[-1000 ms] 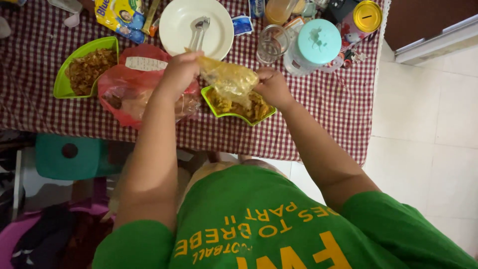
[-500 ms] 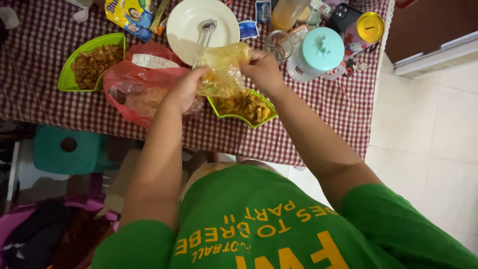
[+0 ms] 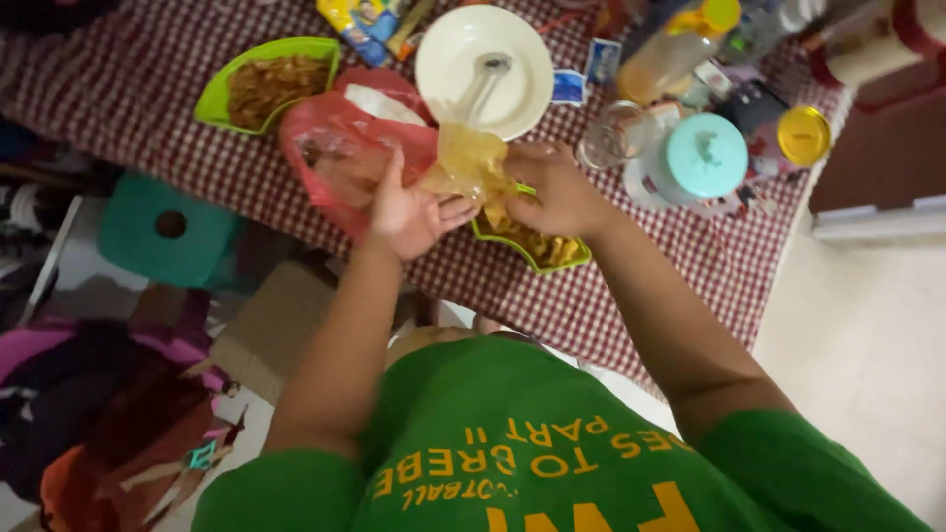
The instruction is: The person empties food from plastic bags into several small bowls and plates on a table, including pouring liquid and solids, and handles a clear container of food by hand.
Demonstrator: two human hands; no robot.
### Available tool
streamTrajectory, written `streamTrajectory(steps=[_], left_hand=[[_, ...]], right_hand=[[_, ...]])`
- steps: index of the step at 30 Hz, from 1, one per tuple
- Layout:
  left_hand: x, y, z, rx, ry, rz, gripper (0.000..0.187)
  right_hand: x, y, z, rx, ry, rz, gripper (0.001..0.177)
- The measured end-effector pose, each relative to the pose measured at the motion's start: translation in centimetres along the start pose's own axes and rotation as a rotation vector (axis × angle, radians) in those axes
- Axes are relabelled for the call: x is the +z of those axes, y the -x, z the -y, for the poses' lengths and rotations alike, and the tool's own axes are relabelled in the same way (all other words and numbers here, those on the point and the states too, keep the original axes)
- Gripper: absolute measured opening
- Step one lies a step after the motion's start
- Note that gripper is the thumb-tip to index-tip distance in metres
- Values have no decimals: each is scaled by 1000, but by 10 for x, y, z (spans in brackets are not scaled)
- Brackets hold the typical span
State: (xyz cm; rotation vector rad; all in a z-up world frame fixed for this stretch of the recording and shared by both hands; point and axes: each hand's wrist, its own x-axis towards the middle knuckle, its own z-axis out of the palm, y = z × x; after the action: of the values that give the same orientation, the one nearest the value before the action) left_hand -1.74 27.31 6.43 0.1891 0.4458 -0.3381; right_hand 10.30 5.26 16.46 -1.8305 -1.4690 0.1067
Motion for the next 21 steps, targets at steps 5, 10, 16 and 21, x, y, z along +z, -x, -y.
streamTrajectory(steps=[5,10,16,21], left_hand=[[-8,14,4,30,114,34,107],[4,55,-10,210,-144,-180,106],[-32,100,-29,1080,-1429,-1183,75],[-59,89,-27,777,-1240,-1154,84]], right_hand=[[25,2,9,-10,357,-3,45],[36,-19,-5,131,226,-102,14],[71,-44,17,610,-285,-58,13],[173,-61,-24,608,-261,122,25]])
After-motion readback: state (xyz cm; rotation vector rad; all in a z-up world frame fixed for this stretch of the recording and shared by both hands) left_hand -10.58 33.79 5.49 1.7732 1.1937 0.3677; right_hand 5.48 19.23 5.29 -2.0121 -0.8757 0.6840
